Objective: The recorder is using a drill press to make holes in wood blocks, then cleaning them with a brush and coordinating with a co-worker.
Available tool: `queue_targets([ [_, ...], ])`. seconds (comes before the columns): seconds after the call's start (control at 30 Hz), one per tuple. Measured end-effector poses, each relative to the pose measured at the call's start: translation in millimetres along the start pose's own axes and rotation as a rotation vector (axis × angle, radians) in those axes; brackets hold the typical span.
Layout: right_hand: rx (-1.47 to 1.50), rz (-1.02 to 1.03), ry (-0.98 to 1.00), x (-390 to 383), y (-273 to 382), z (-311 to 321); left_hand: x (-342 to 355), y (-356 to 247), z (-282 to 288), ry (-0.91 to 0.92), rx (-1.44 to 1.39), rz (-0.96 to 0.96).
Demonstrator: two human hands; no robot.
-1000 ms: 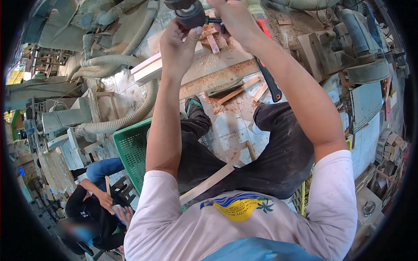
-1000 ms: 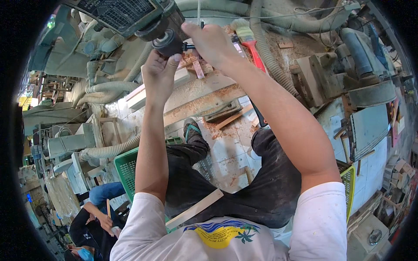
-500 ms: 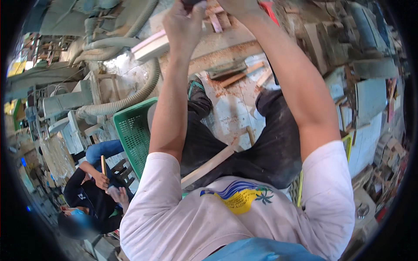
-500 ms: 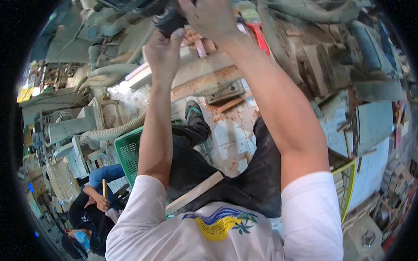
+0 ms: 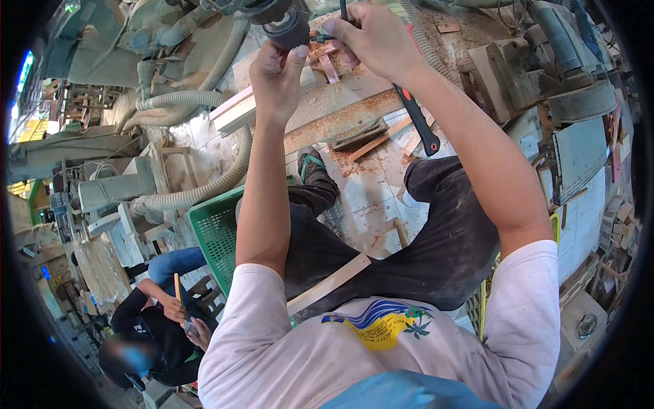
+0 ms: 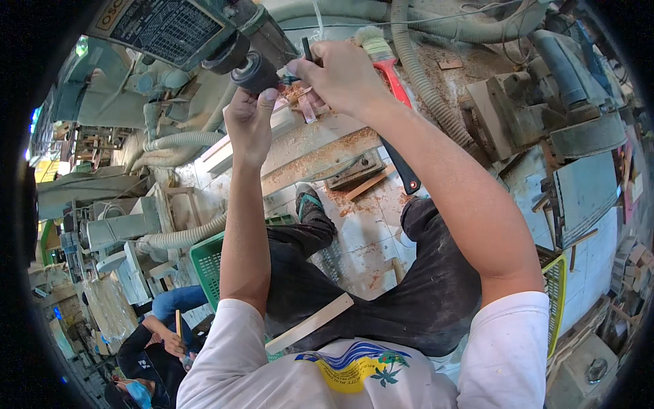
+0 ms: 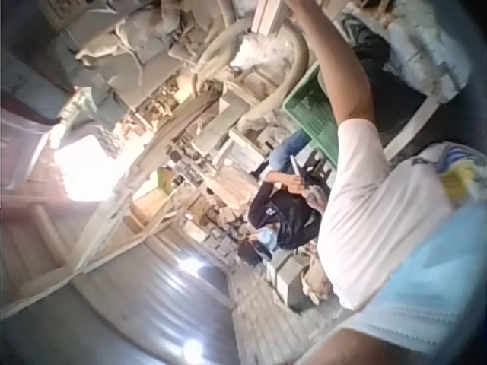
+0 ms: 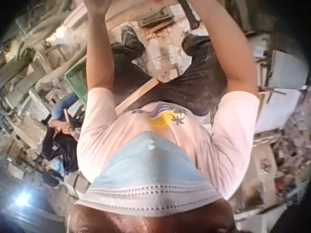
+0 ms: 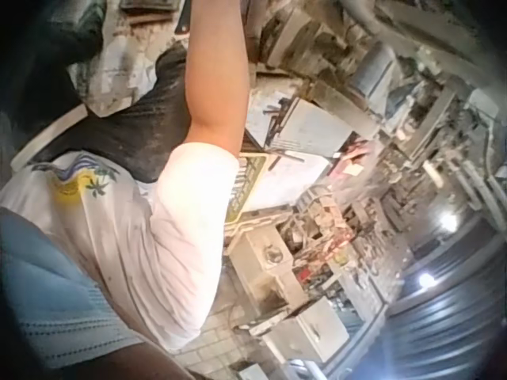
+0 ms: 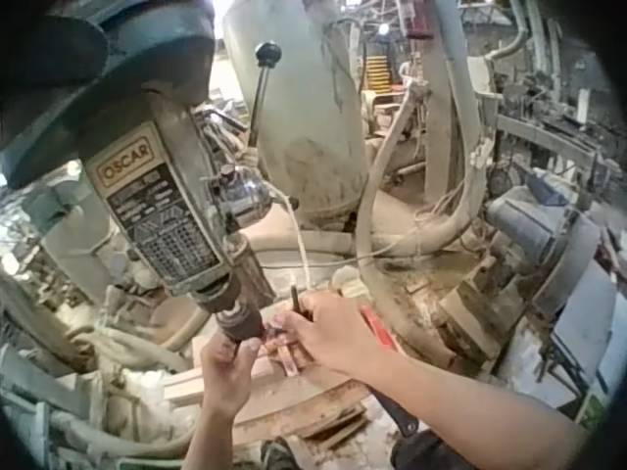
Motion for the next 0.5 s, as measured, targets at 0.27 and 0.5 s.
queue_targets([
  [0.27,0.358,-0.27,0.06,18.0,2.2,-11.0,-1.3,-0.6,2.2,0.017,0.001,-0.028],
  [0.5,-0.128,0.015,0.17,42.7,-6.2,-1.6,-3.5,-7.3,4.4,0.011,0.102,0.005],
])
Point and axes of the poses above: each hand's wrist, its own x-axis towards the middle knuckle, its own z-axis out of the back of the hand, y = z × x, the point moved 2 cm from there along x, towards the middle knuckle, and after that the axes turned 2 degrees about y, right-handed, at the moved point
